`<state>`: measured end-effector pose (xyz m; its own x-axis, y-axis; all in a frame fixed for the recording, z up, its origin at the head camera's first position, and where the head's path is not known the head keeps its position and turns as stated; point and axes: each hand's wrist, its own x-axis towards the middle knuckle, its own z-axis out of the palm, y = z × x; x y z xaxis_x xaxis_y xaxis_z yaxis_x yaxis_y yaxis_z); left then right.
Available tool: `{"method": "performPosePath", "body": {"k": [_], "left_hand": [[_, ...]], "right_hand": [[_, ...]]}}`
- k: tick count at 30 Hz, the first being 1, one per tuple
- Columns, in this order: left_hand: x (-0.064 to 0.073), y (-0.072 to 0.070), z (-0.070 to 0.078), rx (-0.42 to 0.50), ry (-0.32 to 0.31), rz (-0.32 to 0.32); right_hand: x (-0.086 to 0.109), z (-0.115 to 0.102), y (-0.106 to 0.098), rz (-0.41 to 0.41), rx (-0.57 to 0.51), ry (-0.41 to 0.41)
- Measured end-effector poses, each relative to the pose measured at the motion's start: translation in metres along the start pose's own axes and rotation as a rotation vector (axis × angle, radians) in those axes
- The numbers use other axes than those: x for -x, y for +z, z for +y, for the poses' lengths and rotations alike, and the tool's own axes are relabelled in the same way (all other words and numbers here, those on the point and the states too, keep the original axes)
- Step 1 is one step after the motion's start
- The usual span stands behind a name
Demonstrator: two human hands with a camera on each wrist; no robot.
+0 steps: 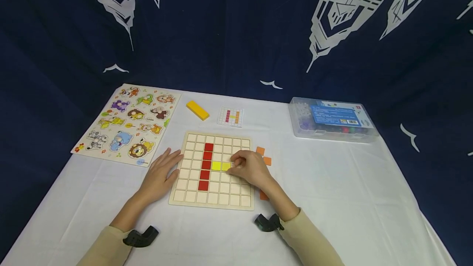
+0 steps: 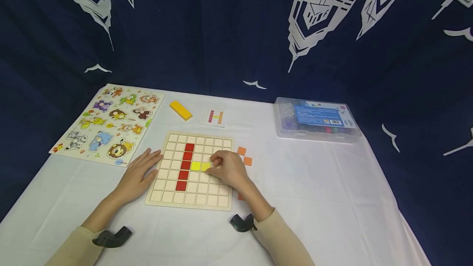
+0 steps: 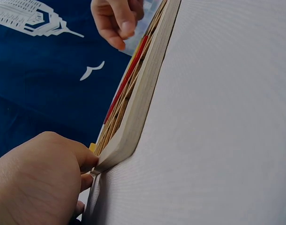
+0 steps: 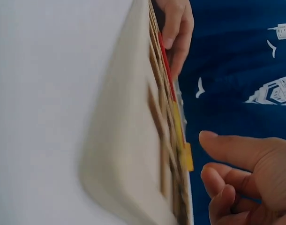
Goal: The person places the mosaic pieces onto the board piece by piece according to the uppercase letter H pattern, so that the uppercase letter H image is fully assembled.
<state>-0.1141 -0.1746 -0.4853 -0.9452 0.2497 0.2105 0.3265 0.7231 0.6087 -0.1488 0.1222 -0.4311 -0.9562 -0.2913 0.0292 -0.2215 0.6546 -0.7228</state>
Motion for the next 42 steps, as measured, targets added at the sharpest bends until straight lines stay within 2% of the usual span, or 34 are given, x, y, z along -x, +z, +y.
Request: {"method": "performPosePath", "body": {"k": [6,9,18,31,42], "left_hand": [[0.0,-0.001,0.001,-0.001,-0.006,-0.004],[0.0,-0.001,0.001,-0.002,-0.006,-0.004],[0.001,-0.001,0.002,0.001,-0.005,0.004],[0.001,0.0,0.001,-0.004,-0.006,0.006],[0.0,0.0,0.001,-0.006,0.002,0.009]], "right_hand": [[-0.003,0.007,-0.027,0.043,-0.001,-0.077],[-0.007,0.015,-0.042,0.081,0.004,-0.088],[-0.016,0.041,-0.07,0.156,0.014,-0.022],[-0.02,0.076,-0.068,0.145,0.002,0.066],[-0.021,0.086,-0.062,0.116,0.004,0.107]]}}
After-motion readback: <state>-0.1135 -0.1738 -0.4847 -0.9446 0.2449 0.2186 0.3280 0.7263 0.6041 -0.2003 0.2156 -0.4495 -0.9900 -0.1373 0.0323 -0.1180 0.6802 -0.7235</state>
